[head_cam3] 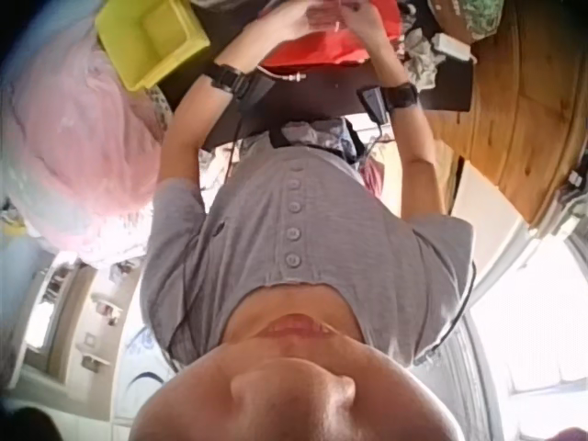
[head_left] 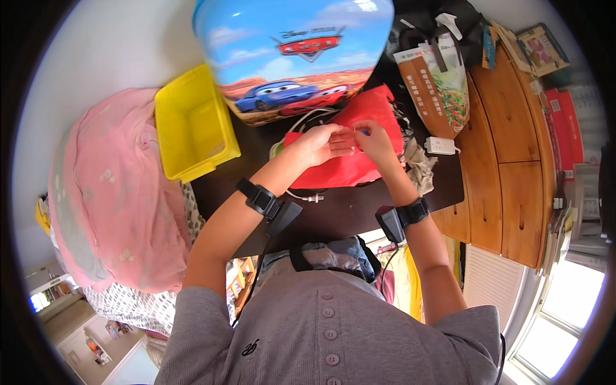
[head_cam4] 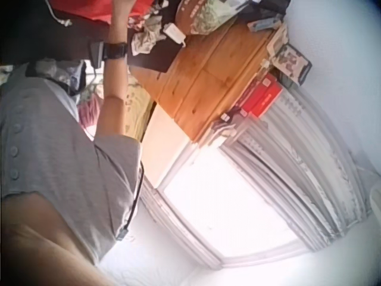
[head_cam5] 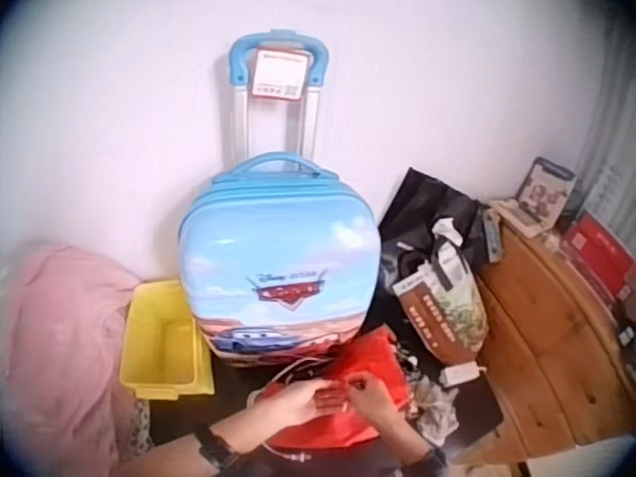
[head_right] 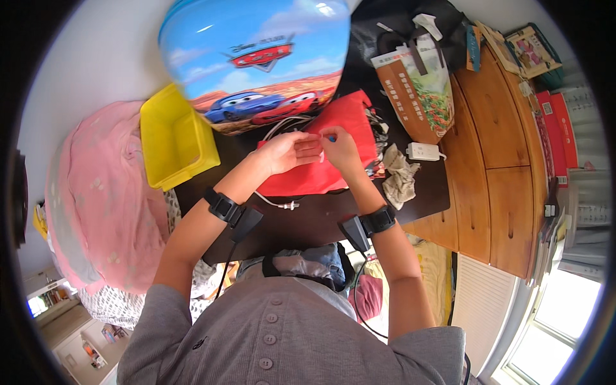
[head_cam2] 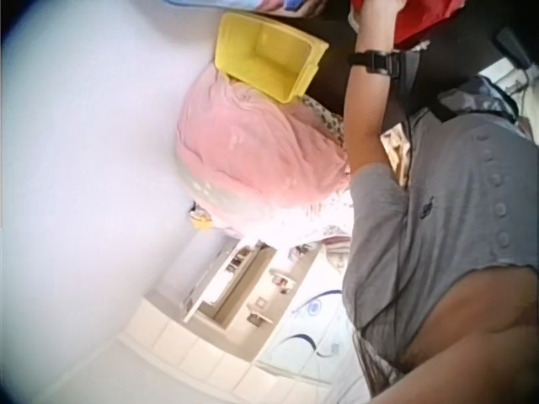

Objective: The person wipes a table surface with a cloth, then organizes various items including a yellow plastic bin, a red drawstring bag, a green device with a cable, and a small box. They place these items into the yellow bin and wipe the inside of the bin with the cloth.

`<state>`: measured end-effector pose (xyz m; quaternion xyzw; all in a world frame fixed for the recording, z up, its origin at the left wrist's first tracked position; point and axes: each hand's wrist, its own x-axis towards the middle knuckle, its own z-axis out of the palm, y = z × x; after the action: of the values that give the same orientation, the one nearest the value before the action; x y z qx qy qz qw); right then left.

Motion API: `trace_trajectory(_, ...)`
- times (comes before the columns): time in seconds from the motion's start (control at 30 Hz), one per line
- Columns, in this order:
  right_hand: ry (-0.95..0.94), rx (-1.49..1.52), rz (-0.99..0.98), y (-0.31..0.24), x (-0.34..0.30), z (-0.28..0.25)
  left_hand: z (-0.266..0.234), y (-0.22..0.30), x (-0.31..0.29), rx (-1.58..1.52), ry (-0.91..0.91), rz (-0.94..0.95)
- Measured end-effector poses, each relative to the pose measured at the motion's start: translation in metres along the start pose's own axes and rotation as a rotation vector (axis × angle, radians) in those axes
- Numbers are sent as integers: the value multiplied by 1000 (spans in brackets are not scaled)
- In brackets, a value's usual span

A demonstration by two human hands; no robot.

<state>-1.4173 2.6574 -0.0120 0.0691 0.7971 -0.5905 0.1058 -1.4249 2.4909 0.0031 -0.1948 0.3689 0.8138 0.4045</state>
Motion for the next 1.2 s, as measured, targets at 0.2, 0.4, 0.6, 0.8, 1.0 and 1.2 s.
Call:
trace_trajectory(0.2,-96,-116,19,18,15,-24,4,-8,14,64,143,53)
trace_trajectory(0.4,-65,-240,-324,-16,7,-4,-19,27,-47,84,137,134)
trace_trajectory(0.6,-517,-280,-478,-127,7,141,-109,97,-133,137,419,306)
trace_trajectory(0.8,-805,-281,371,-113,75,312,-248,133,-119,124,766,68)
trace_trajectory(1.0,-1068,-1183,-125,-85,104,374,-333,100,-108,1383,402,225)
trace_trajectory(1.2,-1242,-1428,-197,-68,120,390,-300,126,-113,936,561,-73)
